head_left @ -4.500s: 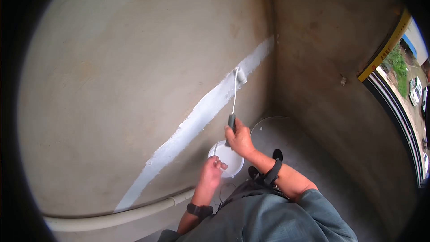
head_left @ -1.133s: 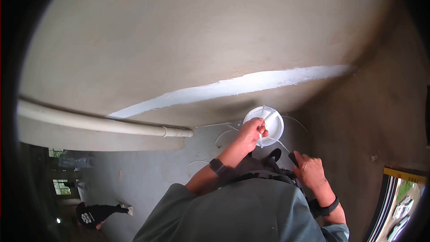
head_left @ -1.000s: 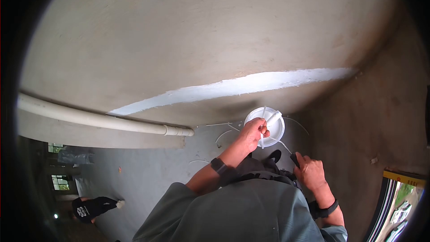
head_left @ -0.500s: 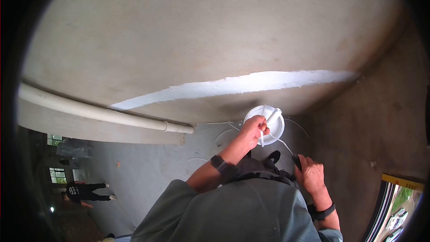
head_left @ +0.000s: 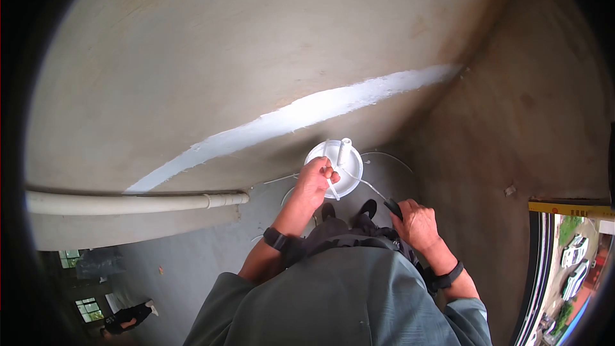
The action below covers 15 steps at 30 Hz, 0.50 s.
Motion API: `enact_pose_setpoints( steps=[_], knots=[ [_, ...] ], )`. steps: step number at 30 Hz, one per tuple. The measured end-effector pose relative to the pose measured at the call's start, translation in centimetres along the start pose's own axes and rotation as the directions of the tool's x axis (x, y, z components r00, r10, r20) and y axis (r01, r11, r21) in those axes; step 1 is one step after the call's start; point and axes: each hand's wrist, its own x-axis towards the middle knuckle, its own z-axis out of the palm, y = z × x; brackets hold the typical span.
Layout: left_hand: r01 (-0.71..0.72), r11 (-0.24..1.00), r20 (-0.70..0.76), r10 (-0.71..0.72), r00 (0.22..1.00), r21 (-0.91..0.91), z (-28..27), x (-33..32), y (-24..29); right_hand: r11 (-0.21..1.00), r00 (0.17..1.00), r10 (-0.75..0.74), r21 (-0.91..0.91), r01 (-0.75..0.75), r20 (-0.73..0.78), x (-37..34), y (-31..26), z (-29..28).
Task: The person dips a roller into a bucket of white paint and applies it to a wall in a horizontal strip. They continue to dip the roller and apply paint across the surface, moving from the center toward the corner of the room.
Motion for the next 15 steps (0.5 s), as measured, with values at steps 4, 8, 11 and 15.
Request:
enact_pose_setpoints(
  steps=[4,8,11,15],
  knots=[
    [-0.006,1.0,-0.003,0.006,1.0,-0.006,0.2,0.1,-0.1,0.999,1.0,0.021,0.036,-0.02,-0.014,-0.2,0.3,0.2],
    [0.01,1.0,0.024,-0.01,1.0,-0.007,-0.1,0.2,0.0,0.998,0.999,0.029,0.063,-0.026,-0.044,-0.3,0.5,0.7],
    [0.014,1.0,0.062,-0.012,0.998,-0.026,-1.0,0.6,-0.2,0.995,0.995,0.095,-0.008,-0.095,0.016,-0.1,0.5,0.8],
    [-0.002,1.0,0.038,0.002,0.999,0.002,-0.5,0.3,-0.1,0.996,0.994,0.065,-0.062,-0.071,-0.093,0.2,1.0,1.9]
  ],
)
